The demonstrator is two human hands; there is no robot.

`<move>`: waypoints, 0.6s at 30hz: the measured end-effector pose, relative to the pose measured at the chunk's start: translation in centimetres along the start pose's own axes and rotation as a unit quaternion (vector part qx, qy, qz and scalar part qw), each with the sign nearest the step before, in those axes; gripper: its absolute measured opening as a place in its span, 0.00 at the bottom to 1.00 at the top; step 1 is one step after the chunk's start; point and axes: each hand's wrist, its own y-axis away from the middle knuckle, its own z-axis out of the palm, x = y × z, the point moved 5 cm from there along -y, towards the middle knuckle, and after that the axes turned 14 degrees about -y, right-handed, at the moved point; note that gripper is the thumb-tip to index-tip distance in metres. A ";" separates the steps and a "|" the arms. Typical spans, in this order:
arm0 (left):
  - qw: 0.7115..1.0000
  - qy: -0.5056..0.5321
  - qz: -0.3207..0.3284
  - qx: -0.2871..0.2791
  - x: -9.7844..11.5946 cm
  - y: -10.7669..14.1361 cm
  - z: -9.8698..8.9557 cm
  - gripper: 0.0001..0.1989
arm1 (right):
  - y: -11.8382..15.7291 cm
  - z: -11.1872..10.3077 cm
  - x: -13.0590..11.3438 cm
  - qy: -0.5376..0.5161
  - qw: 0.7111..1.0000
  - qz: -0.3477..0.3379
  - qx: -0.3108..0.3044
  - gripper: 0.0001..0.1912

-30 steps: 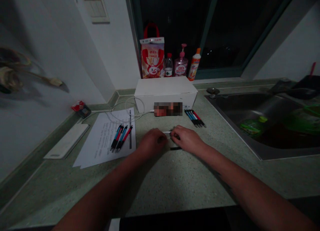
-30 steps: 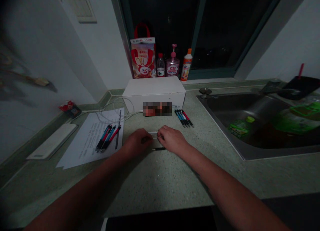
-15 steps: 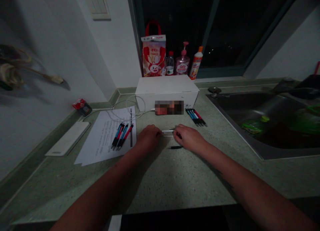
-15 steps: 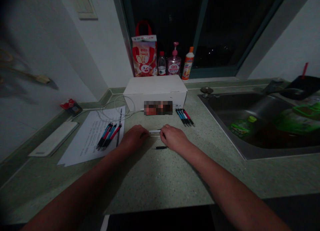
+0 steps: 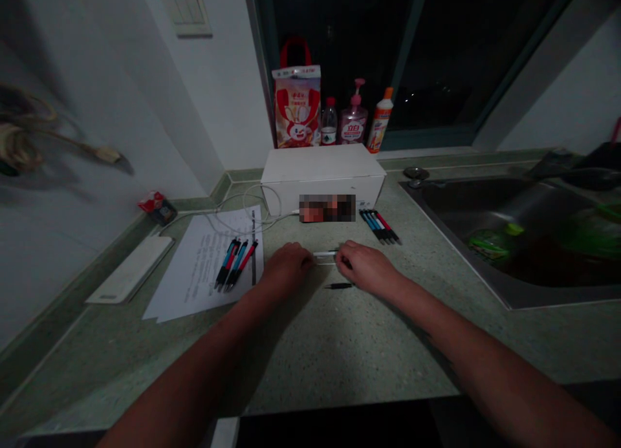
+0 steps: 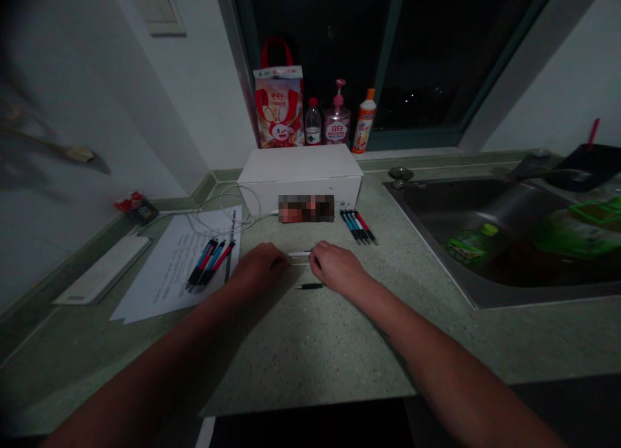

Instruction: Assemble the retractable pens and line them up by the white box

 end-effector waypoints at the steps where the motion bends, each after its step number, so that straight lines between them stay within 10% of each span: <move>1: 1.000 0.002 0.003 0.003 0.1 0.0 0.2 0.10 | 0.0 0.1 -0.1 -0.001 1.000 -0.005 0.000 0.09; 18: 0.997 0.008 0.029 0.070 1.1 -1.1 0.8 0.10 | -0.8 0.0 0.7 -0.016 0.999 -0.007 0.043 0.11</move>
